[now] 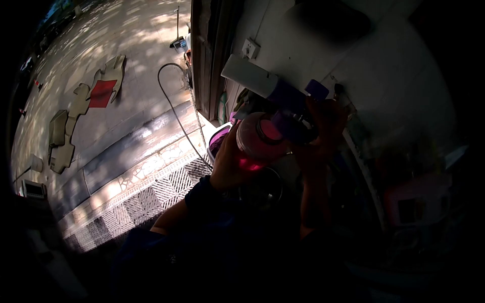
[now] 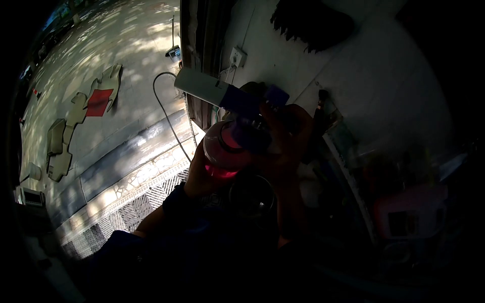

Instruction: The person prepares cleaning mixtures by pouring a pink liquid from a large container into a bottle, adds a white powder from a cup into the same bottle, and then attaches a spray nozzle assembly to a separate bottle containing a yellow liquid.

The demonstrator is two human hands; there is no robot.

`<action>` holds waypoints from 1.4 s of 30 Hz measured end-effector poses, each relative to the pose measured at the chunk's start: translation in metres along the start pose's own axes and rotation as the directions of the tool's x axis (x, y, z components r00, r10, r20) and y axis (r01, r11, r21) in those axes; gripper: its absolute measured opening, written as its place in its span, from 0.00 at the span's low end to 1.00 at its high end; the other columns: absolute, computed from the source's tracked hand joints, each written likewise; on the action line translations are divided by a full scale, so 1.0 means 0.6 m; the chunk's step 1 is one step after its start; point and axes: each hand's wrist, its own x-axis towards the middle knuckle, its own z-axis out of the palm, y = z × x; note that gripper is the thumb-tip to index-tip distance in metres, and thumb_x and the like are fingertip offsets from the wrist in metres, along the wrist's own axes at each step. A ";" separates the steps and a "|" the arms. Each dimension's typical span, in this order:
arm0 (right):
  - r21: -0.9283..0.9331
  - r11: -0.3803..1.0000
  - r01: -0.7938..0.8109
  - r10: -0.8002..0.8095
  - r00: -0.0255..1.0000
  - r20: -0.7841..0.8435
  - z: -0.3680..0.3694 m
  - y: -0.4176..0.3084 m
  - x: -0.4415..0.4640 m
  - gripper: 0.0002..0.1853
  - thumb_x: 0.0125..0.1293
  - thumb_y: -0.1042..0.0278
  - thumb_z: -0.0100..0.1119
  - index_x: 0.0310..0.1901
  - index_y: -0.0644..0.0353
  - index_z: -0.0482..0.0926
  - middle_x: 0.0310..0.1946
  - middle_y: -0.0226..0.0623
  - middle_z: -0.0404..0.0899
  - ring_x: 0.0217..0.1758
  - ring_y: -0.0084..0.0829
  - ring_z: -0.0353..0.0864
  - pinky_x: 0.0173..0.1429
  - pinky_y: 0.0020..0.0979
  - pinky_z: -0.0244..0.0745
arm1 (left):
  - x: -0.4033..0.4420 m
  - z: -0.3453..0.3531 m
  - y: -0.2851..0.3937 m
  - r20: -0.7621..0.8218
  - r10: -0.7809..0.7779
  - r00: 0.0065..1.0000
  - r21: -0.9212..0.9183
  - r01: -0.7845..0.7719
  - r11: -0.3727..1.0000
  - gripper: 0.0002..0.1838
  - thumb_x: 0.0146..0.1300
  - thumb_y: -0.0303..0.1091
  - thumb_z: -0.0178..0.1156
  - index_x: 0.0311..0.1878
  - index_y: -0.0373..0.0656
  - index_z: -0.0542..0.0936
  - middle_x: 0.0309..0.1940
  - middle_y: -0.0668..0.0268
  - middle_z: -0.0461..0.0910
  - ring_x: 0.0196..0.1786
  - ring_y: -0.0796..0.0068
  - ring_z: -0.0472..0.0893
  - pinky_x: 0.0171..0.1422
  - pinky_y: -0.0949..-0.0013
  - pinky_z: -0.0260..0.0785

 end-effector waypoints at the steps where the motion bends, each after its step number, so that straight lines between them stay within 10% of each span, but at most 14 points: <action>1: 0.000 1.000 -0.002 0.002 1.000 -0.001 -0.001 0.000 -0.002 0.28 0.49 0.67 0.76 0.55 0.57 0.81 0.53 0.39 0.65 0.50 0.36 0.74 0.48 0.35 0.76 | 0.000 0.000 -0.001 0.002 -0.012 1.000 -0.008 0.012 1.000 0.60 0.39 0.43 0.81 0.73 0.38 0.54 0.67 0.51 0.66 0.69 0.53 0.68 0.69 0.54 0.64; 10: -0.197 0.980 0.026 -0.011 0.997 0.077 0.010 -0.010 -0.014 0.29 0.45 0.68 0.76 0.54 0.47 0.82 0.54 0.41 0.64 0.54 0.39 0.71 0.51 0.33 0.75 | -0.013 0.005 -0.016 0.020 -0.002 1.000 -0.032 0.003 0.999 0.57 0.41 0.39 0.81 0.72 0.39 0.56 0.67 0.53 0.66 0.69 0.56 0.68 0.69 0.56 0.64; 24: 0.217 0.947 -0.237 0.115 0.881 0.460 -0.060 -0.025 -0.003 0.24 0.47 0.72 0.73 0.50 0.48 0.83 0.55 0.41 0.63 0.62 0.40 0.67 0.60 0.37 0.74 | -0.023 0.000 0.004 0.020 0.004 1.000 0.103 -0.006 0.995 0.56 0.39 0.47 0.80 0.71 0.38 0.60 0.64 0.49 0.67 0.65 0.47 0.69 0.66 0.50 0.65; 33: 0.542 0.778 -0.317 0.274 0.948 0.161 -0.023 -0.027 -0.043 0.20 0.55 0.81 0.67 0.51 0.63 0.74 0.56 0.43 0.65 0.55 0.33 0.75 0.54 0.29 0.77 | -0.024 -0.007 -0.014 0.018 0.032 0.999 0.119 -0.034 0.992 0.59 0.38 0.45 0.81 0.72 0.38 0.56 0.64 0.48 0.66 0.65 0.47 0.69 0.65 0.50 0.65; 42: 0.295 0.887 -0.355 0.375 0.927 -0.011 -0.013 -0.025 -0.066 0.20 0.63 0.71 0.63 0.54 0.64 0.70 0.46 0.38 0.73 0.47 0.26 0.73 0.51 0.28 0.71 | -0.035 0.012 -0.018 -0.061 0.071 0.996 0.127 -0.063 0.990 0.56 0.40 0.46 0.80 0.71 0.39 0.59 0.64 0.49 0.67 0.66 0.47 0.68 0.66 0.49 0.65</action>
